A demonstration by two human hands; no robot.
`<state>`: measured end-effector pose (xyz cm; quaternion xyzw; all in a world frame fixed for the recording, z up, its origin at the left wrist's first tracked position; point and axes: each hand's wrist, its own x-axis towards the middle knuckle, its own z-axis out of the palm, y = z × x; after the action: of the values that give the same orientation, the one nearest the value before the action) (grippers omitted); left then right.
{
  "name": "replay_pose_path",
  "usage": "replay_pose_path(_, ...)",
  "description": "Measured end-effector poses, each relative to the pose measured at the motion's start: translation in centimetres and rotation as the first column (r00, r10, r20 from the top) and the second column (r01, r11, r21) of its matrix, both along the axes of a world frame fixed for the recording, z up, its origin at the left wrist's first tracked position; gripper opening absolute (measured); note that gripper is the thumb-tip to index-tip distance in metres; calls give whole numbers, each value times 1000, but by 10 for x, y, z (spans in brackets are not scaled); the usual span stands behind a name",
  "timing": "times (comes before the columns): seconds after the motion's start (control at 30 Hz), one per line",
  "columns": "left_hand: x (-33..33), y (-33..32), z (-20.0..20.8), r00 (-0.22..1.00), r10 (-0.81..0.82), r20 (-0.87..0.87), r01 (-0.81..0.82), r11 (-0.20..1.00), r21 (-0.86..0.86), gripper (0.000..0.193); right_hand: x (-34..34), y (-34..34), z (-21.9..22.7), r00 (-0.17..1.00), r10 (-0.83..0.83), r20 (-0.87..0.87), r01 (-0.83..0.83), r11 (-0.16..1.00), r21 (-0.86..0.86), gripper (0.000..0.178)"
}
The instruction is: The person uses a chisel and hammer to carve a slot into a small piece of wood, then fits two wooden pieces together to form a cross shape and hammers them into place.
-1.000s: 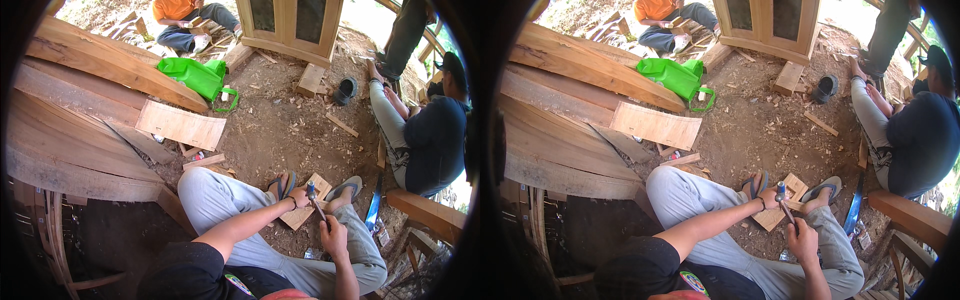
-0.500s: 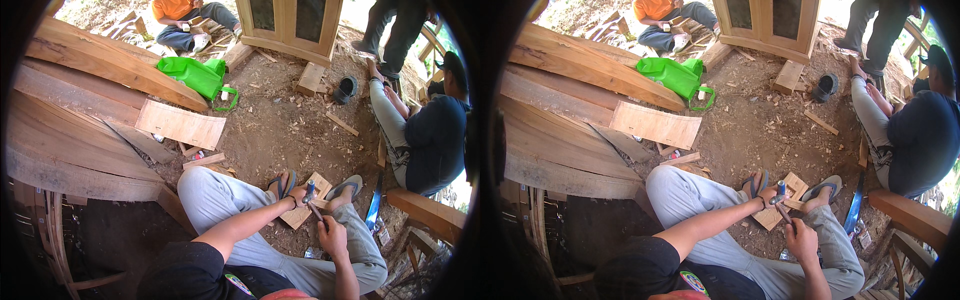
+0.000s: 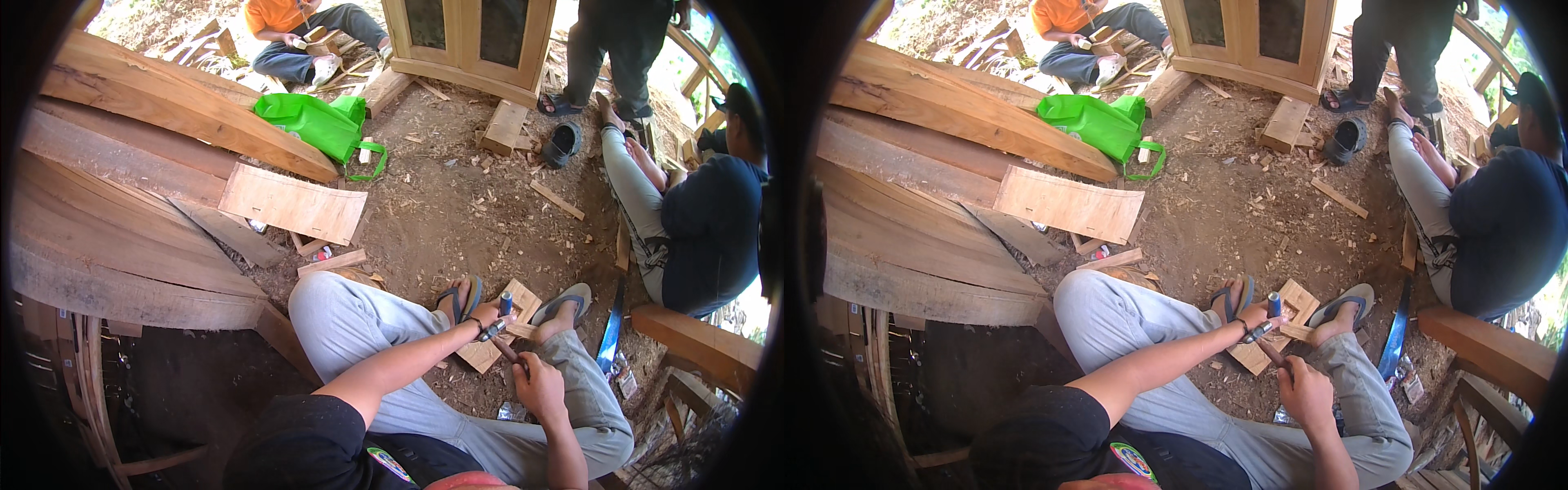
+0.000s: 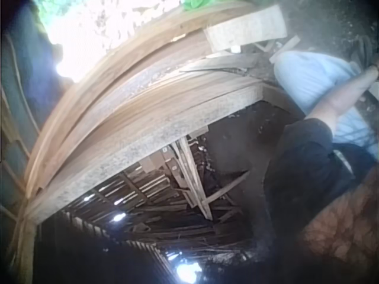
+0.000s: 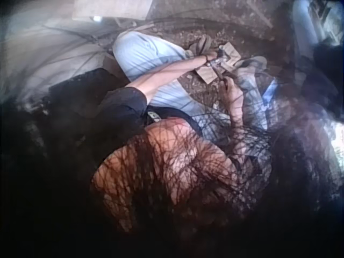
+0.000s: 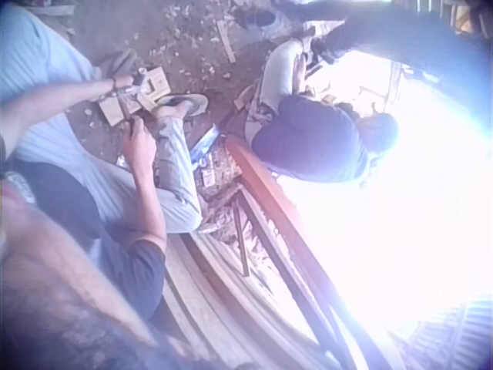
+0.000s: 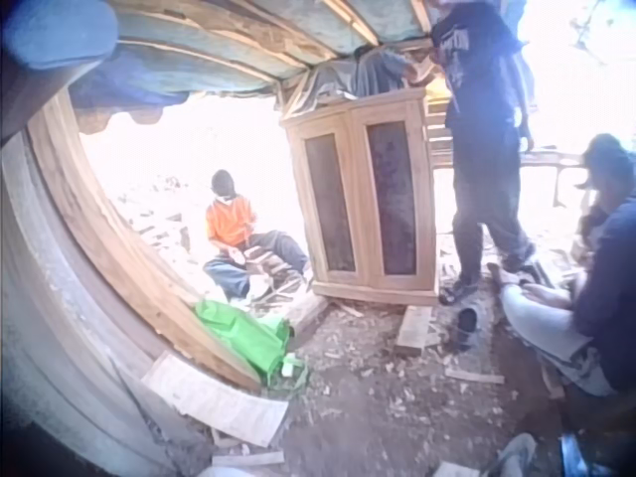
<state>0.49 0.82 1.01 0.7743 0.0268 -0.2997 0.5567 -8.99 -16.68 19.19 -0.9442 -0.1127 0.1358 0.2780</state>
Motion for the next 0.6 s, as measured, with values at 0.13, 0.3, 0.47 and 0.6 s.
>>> replay_pose_path(0.13, 1, 1, 3, 999, -10, -31, 10, 1000, 10, 48, 0, 1, 2, 1000, 10, -4, -10, 1000, -4, 23)
replay_pose_path(0.3, -1, 1, 8, 1000, 4, 18, -4, 999, 40, 50, 0, 2, 4, 1000, -8, -21, 8, 1000, 14, 23)
replay_pose_path(0.47, -1, 1, 15, 1000, 5, 6, -5, 999, 39, 52, 0, 2, 5, 1000, 0, -14, 0, 1000, 8, 23)
replay_pose_path(0.6, -1, 0, 13, 999, -3, 32, 1, 998, 56, 52, 0, 0, 1, 1000, 12, 20, -12, 1000, -2, 23)
